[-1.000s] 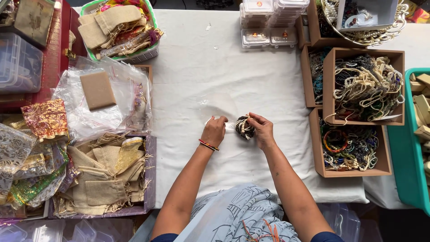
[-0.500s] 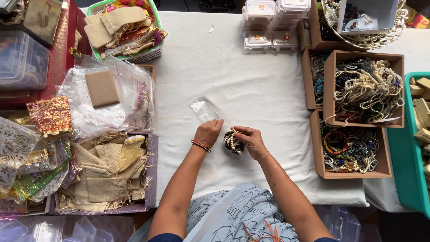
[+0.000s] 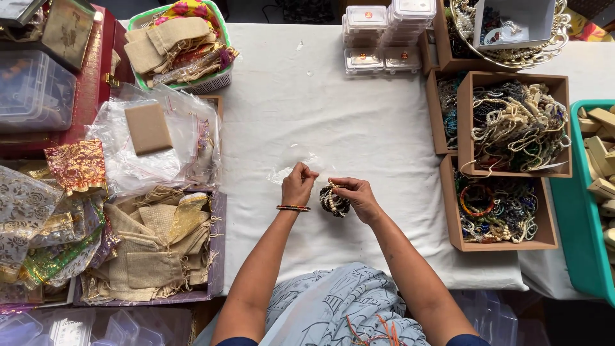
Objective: The person sits at a table and handles beaded necklaces. They straighten a necklace on the table, coil it, and place it into a small plastic bag. They then place the bagged necklace into a decorative pouch and finally into a small plastic container. The person repeats this process with a second necklace.
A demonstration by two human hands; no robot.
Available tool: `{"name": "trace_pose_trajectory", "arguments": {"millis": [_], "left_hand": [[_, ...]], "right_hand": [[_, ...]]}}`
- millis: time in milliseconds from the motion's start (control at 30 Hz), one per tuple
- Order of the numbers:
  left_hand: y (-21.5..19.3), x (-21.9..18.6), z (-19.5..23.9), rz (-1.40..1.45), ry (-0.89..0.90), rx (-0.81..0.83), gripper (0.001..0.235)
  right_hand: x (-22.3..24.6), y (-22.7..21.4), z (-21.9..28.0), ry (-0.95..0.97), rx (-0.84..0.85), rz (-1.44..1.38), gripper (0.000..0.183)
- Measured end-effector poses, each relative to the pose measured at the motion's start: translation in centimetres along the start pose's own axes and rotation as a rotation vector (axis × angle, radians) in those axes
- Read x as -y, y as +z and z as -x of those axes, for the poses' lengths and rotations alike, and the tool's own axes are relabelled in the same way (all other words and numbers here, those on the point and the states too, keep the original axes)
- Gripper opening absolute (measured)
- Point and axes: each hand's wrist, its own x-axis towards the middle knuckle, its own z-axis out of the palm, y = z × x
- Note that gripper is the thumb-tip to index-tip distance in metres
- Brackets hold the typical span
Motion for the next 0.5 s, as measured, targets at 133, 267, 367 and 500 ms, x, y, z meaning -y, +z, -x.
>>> {"name": "trace_pose_trajectory", "arguments": {"millis": [133,267,367,500], "left_hand": [[-0.3,-1.0,1.3,-0.21,0.239,-0.05,0.018],[-0.6,-2.2,2.0,-0.491,0.391,-0.023,0.034],[-1.0,-4.0,2.7,-0.553,0.388,0.034,0.04],[0.0,-4.2,2.9,-0.588,0.388,0.036,0.05]], "right_hand": [[-0.3,-0.1,0.1,0.02,-0.007,0.031,0.031],[1.1,0.9,0.5,0.03,0.053,-0.045,0.03],[1.0,1.5,0.1,-0.009,-0.022,-0.131,0.03],[-1.6,2.8,-1.3,-0.188,-0.317,-0.259,0.031]]}}
